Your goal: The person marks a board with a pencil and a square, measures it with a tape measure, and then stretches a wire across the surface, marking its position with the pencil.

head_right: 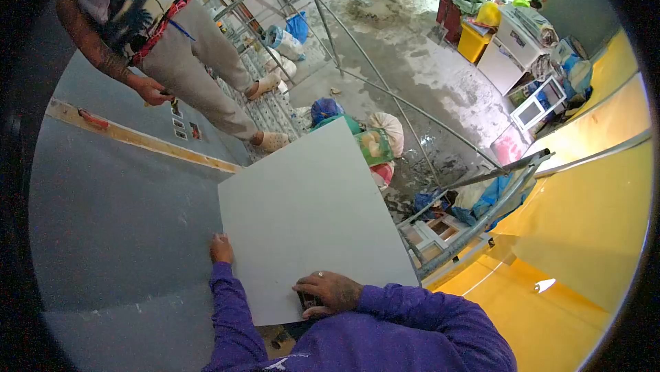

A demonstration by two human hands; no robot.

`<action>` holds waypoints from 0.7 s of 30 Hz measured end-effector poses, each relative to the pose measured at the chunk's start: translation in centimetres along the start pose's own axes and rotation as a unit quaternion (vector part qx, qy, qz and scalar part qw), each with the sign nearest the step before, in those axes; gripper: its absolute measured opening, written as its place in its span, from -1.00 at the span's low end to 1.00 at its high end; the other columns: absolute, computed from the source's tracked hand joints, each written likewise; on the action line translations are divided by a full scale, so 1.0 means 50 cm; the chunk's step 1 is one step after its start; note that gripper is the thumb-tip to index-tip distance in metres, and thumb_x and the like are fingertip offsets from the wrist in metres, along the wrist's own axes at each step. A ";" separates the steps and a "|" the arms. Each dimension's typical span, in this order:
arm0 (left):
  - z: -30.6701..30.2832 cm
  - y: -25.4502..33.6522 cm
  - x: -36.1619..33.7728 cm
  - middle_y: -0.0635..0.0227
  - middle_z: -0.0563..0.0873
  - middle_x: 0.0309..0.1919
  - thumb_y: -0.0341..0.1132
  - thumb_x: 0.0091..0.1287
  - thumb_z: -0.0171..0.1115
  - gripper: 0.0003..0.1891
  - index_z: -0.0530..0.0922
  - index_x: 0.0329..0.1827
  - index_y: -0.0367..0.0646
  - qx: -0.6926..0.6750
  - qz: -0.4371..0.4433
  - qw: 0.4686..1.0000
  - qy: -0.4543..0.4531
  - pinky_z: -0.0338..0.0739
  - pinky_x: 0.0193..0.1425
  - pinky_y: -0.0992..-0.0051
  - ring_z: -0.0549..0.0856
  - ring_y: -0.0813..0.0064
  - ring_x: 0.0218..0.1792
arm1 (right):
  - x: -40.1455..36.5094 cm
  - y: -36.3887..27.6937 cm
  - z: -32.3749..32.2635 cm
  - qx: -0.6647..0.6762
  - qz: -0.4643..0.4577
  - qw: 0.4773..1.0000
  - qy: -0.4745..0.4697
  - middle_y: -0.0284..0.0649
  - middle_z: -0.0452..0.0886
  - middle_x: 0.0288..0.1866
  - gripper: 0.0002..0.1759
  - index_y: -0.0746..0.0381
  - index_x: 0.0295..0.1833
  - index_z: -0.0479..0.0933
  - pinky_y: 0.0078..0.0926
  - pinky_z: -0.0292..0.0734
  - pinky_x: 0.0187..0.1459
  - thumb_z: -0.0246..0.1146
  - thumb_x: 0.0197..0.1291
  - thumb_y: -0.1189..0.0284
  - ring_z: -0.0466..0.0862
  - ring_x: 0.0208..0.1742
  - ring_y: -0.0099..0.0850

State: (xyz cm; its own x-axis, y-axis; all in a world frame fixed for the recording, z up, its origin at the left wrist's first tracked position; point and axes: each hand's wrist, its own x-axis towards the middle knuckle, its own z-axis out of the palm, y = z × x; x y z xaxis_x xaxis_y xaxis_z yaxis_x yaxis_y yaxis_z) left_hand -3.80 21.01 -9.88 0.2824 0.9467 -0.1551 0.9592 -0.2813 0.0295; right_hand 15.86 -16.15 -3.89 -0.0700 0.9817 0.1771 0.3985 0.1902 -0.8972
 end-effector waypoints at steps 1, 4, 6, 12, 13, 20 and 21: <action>-0.002 0.005 0.000 -0.10 0.75 0.01 -0.05 0.65 -0.01 -0.59 0.60 0.07 -0.26 -0.010 -0.004 1.000 -0.004 0.58 0.13 -0.04 0.72 -0.19 0.05 | -0.001 0.001 0.000 0.003 0.003 1.000 -0.001 0.05 0.54 0.40 -0.09 0.24 0.49 0.42 -0.04 0.50 0.39 0.33 0.30 -0.23 0.58 0.37 0.01; 0.000 0.008 -0.005 -0.13 0.74 0.02 -0.03 0.67 -0.04 -0.57 0.58 0.10 -0.27 -0.027 -0.003 0.999 -0.019 0.57 0.17 -0.04 0.70 -0.21 0.09 | 0.000 0.004 -0.004 0.010 0.016 1.000 -0.016 0.05 0.54 0.41 -0.09 0.25 0.50 0.40 -0.04 0.46 0.41 0.33 0.31 -0.22 0.57 0.38 0.01; 0.017 -0.026 -0.015 -0.15 0.73 0.05 -0.02 0.67 -0.06 -0.55 0.57 0.13 -0.28 -0.024 0.005 0.999 -0.025 0.56 0.20 -0.03 0.69 -0.19 0.13 | -0.008 -0.005 -0.016 0.023 0.017 0.999 -0.018 0.06 0.53 0.42 -0.09 0.25 0.51 0.39 -0.03 0.45 0.43 0.33 0.32 -0.21 0.56 0.39 0.02; 0.002 -0.021 -0.094 -0.05 0.75 0.09 -0.03 0.67 -0.03 -0.57 0.60 0.23 -0.21 -0.005 -0.066 0.996 -0.060 0.59 0.22 0.01 0.71 -0.13 0.16 | -0.025 -0.014 -0.036 0.017 0.021 0.999 -0.033 0.12 0.51 0.43 -0.11 0.28 0.51 0.38 -0.03 0.43 0.44 0.33 0.34 -0.17 0.55 0.41 0.06; -0.009 -0.015 -0.096 -0.02 0.76 0.09 -0.03 0.66 -0.01 -0.57 0.62 0.21 -0.20 0.021 -0.049 0.997 -0.060 0.60 0.20 0.01 0.72 -0.11 0.14 | -0.025 -0.014 -0.039 0.017 0.017 0.999 -0.030 0.13 0.51 0.43 -0.11 0.28 0.51 0.37 -0.03 0.43 0.44 0.33 0.34 -0.17 0.55 0.41 0.07; -0.134 0.094 -0.076 0.16 0.82 -0.16 -0.07 0.57 0.15 -0.69 0.76 -0.04 -0.07 0.046 0.043 0.998 0.030 0.68 -0.06 0.03 0.79 -0.03 -0.13 | 0.058 -0.033 -0.142 0.080 0.118 0.981 -0.131 0.12 0.57 0.34 -0.21 0.30 0.45 0.44 -0.09 0.61 0.27 0.36 0.37 -0.08 0.67 0.27 -0.03; -0.145 0.112 -0.074 0.17 0.82 -0.20 -0.08 0.55 0.18 -0.71 0.77 -0.06 -0.06 0.021 0.069 0.996 0.051 0.68 -0.09 0.04 0.79 -0.03 -0.17 | 0.068 -0.022 -0.155 0.059 0.115 0.986 -0.101 0.10 0.59 0.31 -0.23 0.30 0.43 0.46 -0.11 0.63 0.23 0.38 0.36 -0.06 0.70 0.23 -0.04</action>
State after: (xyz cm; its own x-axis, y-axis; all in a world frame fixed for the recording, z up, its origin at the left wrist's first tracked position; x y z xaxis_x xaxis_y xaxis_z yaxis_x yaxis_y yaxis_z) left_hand 0.66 17.08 -2.00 0.4146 0.9086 -0.0506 0.9098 -0.4150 0.0022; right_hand 22.28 -13.06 0.84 -0.1760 0.9782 -0.1105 0.3159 -0.0502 -0.9475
